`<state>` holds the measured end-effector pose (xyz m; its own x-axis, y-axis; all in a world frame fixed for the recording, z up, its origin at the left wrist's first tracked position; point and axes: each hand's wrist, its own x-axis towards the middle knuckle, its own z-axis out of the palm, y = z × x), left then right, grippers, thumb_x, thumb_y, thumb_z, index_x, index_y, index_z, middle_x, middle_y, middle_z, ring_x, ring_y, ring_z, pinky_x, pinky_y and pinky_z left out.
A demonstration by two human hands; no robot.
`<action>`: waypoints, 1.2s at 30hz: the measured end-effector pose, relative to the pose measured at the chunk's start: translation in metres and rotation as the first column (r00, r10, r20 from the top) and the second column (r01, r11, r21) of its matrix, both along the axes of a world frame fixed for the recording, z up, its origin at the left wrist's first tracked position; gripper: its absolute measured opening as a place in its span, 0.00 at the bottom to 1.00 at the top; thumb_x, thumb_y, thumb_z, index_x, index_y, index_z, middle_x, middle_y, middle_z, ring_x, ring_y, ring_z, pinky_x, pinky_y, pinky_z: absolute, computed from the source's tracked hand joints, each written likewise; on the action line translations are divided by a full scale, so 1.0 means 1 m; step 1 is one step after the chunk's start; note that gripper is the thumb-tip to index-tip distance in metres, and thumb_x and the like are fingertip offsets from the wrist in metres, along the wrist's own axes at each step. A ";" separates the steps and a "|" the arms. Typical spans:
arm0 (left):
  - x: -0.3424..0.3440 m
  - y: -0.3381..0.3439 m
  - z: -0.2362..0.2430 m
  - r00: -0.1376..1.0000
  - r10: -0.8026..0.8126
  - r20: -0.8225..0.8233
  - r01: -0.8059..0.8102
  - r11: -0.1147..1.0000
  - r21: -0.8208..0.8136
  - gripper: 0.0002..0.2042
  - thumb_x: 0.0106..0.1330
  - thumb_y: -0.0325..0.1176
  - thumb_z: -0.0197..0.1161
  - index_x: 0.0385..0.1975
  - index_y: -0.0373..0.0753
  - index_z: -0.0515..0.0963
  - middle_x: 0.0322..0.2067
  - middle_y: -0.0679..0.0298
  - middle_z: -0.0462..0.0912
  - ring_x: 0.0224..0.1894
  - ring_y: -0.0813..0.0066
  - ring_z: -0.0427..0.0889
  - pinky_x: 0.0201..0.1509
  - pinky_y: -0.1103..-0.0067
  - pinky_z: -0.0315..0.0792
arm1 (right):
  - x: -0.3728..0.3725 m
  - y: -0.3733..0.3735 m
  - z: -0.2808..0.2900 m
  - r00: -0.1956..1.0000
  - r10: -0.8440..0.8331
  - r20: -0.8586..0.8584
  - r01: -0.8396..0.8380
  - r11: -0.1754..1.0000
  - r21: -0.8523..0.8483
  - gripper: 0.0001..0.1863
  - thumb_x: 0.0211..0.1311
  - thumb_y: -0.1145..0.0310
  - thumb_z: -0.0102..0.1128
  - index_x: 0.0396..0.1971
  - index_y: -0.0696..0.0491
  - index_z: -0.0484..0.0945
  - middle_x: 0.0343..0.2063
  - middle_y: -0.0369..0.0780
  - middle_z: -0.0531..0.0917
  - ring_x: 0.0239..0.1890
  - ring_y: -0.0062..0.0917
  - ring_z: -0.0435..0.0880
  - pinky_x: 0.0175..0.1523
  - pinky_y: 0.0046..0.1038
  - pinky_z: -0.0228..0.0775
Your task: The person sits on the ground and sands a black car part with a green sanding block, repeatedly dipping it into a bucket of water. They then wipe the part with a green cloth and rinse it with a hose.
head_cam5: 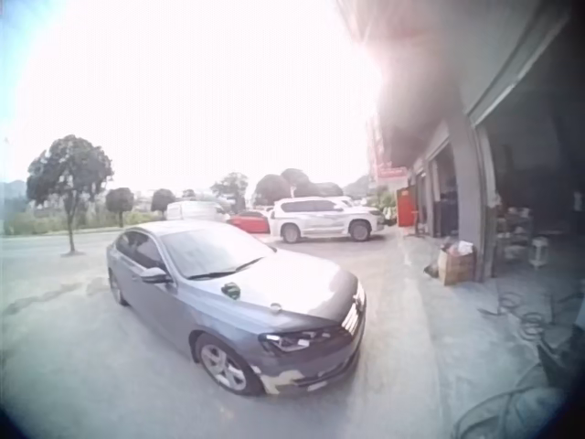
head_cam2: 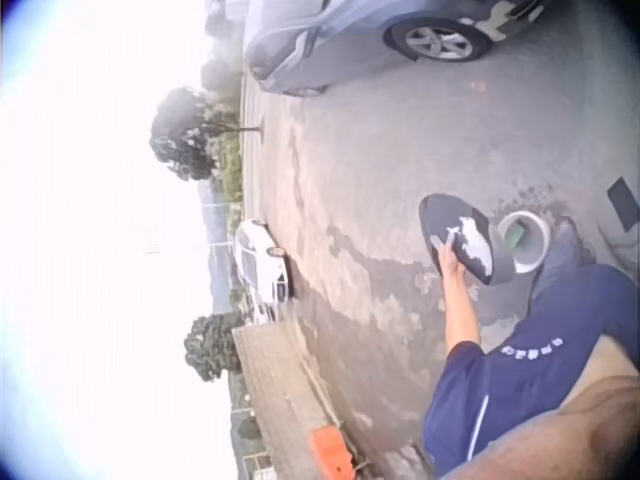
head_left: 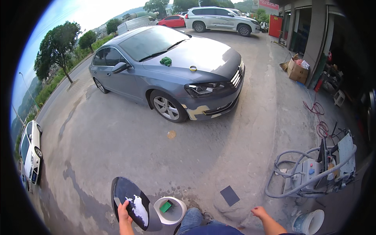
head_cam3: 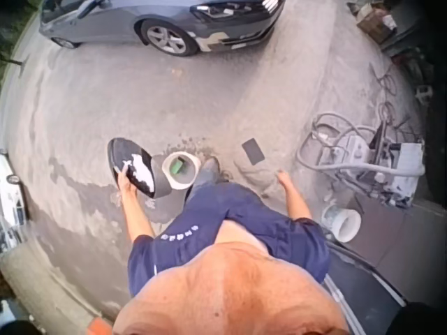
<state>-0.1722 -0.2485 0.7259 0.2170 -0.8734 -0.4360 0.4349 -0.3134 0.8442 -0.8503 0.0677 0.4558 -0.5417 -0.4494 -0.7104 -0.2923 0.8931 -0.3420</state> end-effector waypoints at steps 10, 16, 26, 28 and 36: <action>-0.057 -0.183 -0.058 0.912 0.019 -0.409 -0.040 0.998 -0.042 0.15 0.74 0.36 0.62 0.56 0.40 0.81 0.52 0.59 0.88 0.53 0.57 0.87 0.62 0.58 0.80 | 0.046 -0.300 0.121 0.948 0.299 0.108 -0.252 0.915 -0.314 0.28 0.64 0.51 0.67 0.57 0.56 0.84 0.50 0.46 0.90 0.50 0.38 0.90 0.57 0.35 0.80; -0.098 -0.328 -0.044 0.887 0.025 -0.460 -0.084 0.991 -0.108 0.20 0.74 0.44 0.63 0.57 0.36 0.81 0.54 0.58 0.88 0.55 0.57 0.86 0.65 0.60 0.77 | 0.015 -0.505 0.181 0.645 0.069 0.761 0.226 0.934 -0.277 0.23 0.73 0.54 0.58 0.57 0.55 0.83 0.55 0.46 0.87 0.59 0.45 0.85 0.65 0.43 0.75; -0.102 -0.465 -0.005 0.914 0.198 -0.353 -0.272 0.947 -0.173 0.19 0.71 0.42 0.67 0.57 0.40 0.79 0.53 0.63 0.86 0.56 0.61 0.84 0.64 0.62 0.76 | 0.005 -0.745 0.187 0.679 0.699 -0.224 -0.727 0.683 -0.069 0.30 0.64 0.46 0.63 0.61 0.46 0.82 0.55 0.47 0.87 0.60 0.45 0.84 0.68 0.44 0.72; -0.102 -0.478 0.001 0.908 0.239 -0.343 -0.312 0.934 -0.174 0.17 0.72 0.38 0.67 0.57 0.42 0.78 0.52 0.65 0.85 0.55 0.65 0.83 0.63 0.65 0.77 | 0.020 -0.816 0.198 0.627 0.751 -0.205 -0.778 0.592 -0.212 0.31 0.64 0.49 0.64 0.64 0.47 0.79 0.55 0.48 0.86 0.60 0.47 0.83 0.66 0.42 0.74; -0.151 -0.542 0.031 0.845 0.520 -0.124 -0.535 0.828 -0.170 0.18 0.73 0.41 0.66 0.57 0.40 0.78 0.53 0.63 0.85 0.55 0.62 0.84 0.62 0.63 0.78 | 0.055 -1.151 0.259 0.504 0.726 -0.468 -0.783 0.157 -0.601 0.39 0.64 0.59 0.67 0.74 0.48 0.64 0.68 0.50 0.73 0.70 0.47 0.71 0.71 0.44 0.68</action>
